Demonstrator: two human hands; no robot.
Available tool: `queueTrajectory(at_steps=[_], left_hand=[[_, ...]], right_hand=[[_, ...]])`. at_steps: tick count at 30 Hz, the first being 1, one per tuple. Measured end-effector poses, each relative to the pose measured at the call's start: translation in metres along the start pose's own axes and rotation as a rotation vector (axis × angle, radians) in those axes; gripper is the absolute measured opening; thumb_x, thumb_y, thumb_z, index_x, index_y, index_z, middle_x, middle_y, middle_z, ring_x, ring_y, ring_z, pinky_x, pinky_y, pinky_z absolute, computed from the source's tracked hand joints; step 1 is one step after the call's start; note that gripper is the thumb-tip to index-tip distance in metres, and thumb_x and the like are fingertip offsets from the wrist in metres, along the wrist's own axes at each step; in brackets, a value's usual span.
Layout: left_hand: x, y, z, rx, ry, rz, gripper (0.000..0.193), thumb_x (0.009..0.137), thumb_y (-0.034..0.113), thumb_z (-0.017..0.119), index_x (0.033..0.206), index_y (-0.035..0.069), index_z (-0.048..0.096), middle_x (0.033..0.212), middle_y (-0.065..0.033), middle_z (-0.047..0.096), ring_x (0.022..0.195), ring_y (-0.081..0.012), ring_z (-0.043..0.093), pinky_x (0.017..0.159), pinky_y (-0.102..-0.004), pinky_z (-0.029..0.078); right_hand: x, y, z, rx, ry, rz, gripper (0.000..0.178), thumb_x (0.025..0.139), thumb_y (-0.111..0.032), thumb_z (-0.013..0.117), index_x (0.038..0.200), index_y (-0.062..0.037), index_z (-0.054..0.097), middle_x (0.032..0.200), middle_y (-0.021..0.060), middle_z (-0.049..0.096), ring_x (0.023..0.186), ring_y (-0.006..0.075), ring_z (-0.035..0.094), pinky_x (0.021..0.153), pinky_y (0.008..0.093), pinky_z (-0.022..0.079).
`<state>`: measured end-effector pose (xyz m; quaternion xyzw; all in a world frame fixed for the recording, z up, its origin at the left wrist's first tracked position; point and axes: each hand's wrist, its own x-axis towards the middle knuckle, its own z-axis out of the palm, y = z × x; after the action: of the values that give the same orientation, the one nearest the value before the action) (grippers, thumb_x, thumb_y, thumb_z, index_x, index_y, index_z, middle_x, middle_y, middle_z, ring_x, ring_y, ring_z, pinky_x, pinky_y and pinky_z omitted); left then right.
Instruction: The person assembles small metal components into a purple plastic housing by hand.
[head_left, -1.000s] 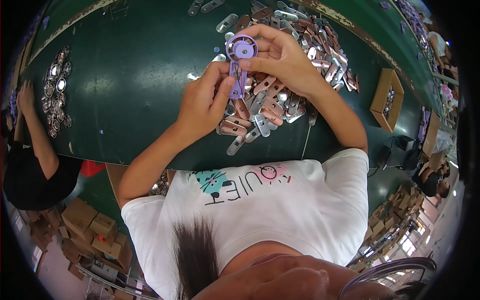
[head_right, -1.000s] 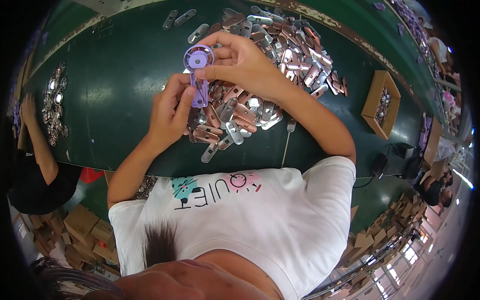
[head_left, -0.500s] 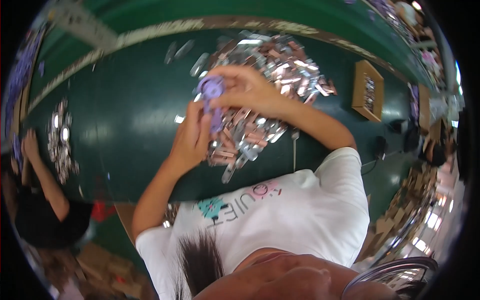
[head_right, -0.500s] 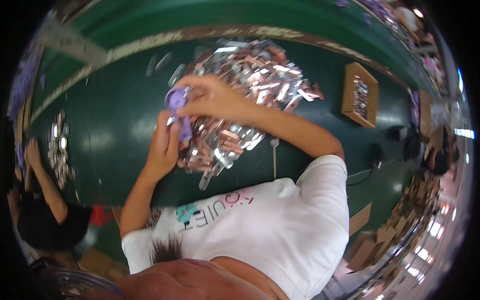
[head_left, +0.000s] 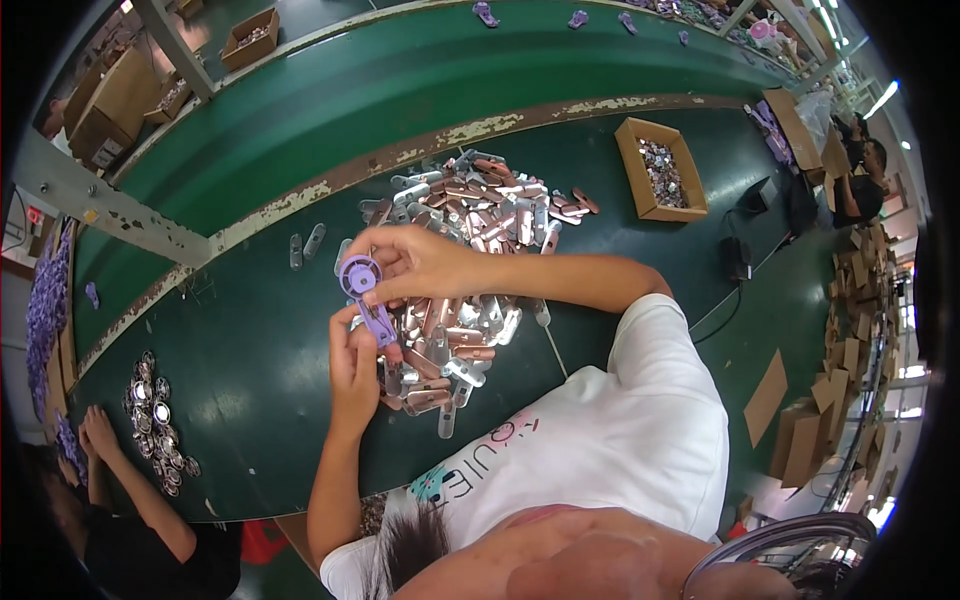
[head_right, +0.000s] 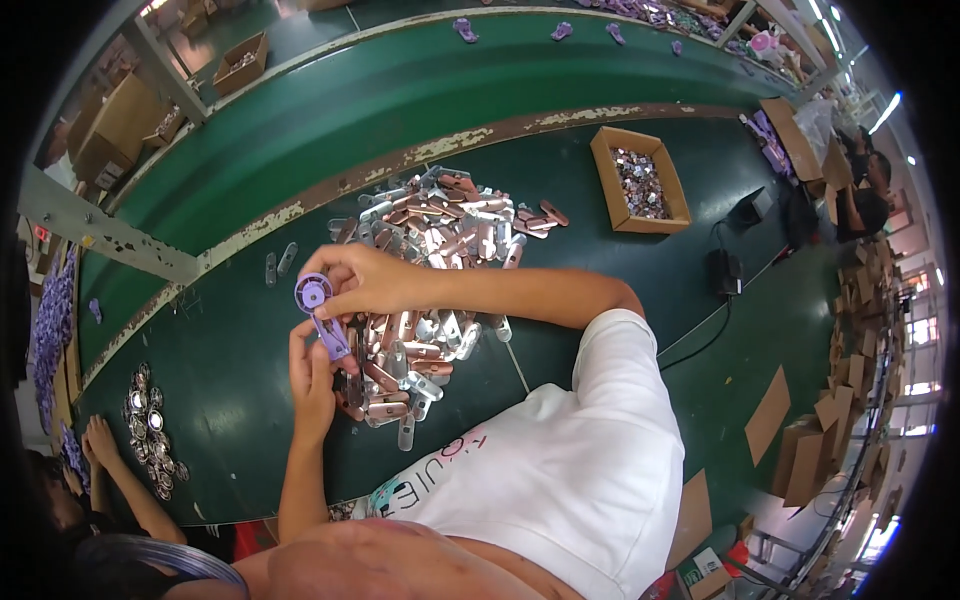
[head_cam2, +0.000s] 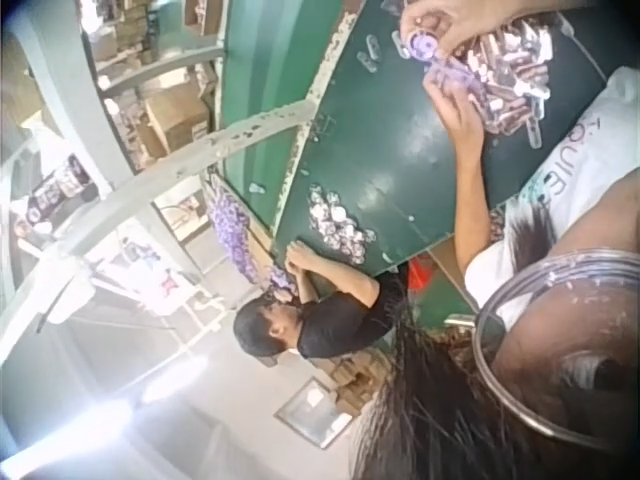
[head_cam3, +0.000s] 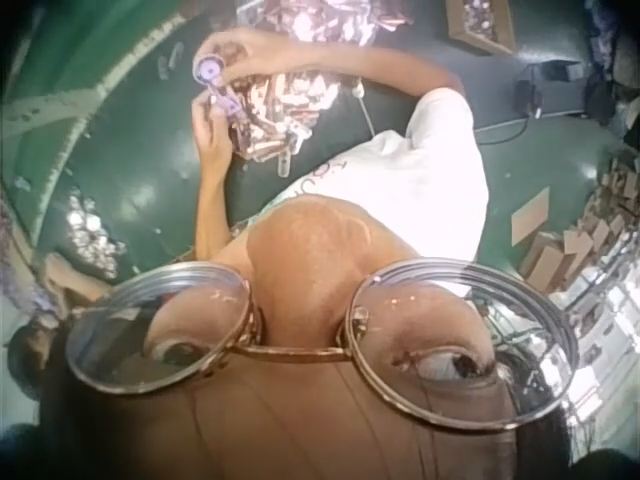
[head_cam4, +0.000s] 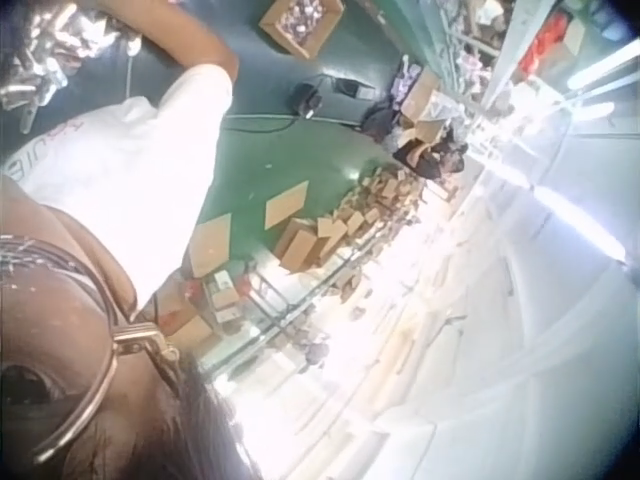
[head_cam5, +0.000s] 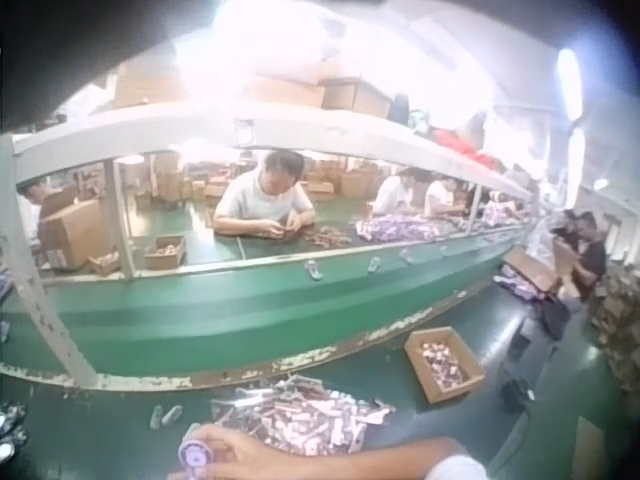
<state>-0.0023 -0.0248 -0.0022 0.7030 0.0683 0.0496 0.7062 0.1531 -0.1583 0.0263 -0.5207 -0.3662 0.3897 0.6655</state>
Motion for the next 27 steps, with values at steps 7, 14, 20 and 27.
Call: queueTrajectory(at_steps=[7, 14, 20, 27], left_hand=[[-0.001, 0.011, -0.003, -0.03, 0.193, 0.117, 0.048, 0.096, 0.009, 0.049, 0.137, 0.001, 0.025, 0.104, -0.0151, 0.062, 0.084, -0.0133, 0.06, 0.08, -0.0265, 0.048], [-0.003, 0.004, -0.003, 0.234, 0.159, 0.14, 0.029, 0.095, 0.006, 0.05, 0.122, -0.002, 0.047, 0.086, -0.0104, 0.066, 0.071, -0.012, 0.062, 0.066, -0.0245, 0.049], [-0.006, -0.002, -0.008, 0.409, 0.237, 0.248, 0.02, 0.091, 0.005, 0.053, 0.109, -0.002, 0.057, 0.088, -0.0116, 0.065, 0.074, -0.0168, 0.061, 0.067, -0.0283, 0.049], [0.002, -0.002, -0.002, 1.057, 0.071, 0.423, 0.032, 0.08, 0.015, 0.069, 0.11, 0.007, 0.063, 0.116, -0.0122, 0.053, 0.108, -0.0312, 0.043, 0.093, -0.0432, 0.035]], right_hand=[[0.087, -0.021, -0.058, -0.413, 0.086, -0.057, 0.04, 0.081, -0.016, 0.071, 0.114, -0.0026, 0.053, 0.081, 0.0085, 0.066, 0.066, 0.0101, 0.062, 0.055, 0.0247, 0.046], [0.214, 0.004, -0.177, -1.101, 0.705, 0.22, 0.065, 0.082, -0.047, 0.062, 0.14, -0.0329, 0.037, 0.144, 0.0277, 0.024, 0.132, 0.0474, 0.021, 0.099, 0.0675, 0.024], [0.068, 0.007, -0.019, -1.469, 0.111, -0.573, 0.045, 0.076, -0.038, 0.065, 0.119, -0.0255, 0.058, 0.13, 0.0183, 0.042, 0.124, 0.0366, 0.034, 0.093, 0.0612, 0.028], [-0.033, 0.016, -0.011, -1.716, 0.131, -0.625, 0.018, 0.07, -0.032, 0.065, 0.082, -0.0188, 0.069, 0.089, 0.0039, 0.059, 0.089, 0.0254, 0.051, 0.076, 0.0449, 0.034]])
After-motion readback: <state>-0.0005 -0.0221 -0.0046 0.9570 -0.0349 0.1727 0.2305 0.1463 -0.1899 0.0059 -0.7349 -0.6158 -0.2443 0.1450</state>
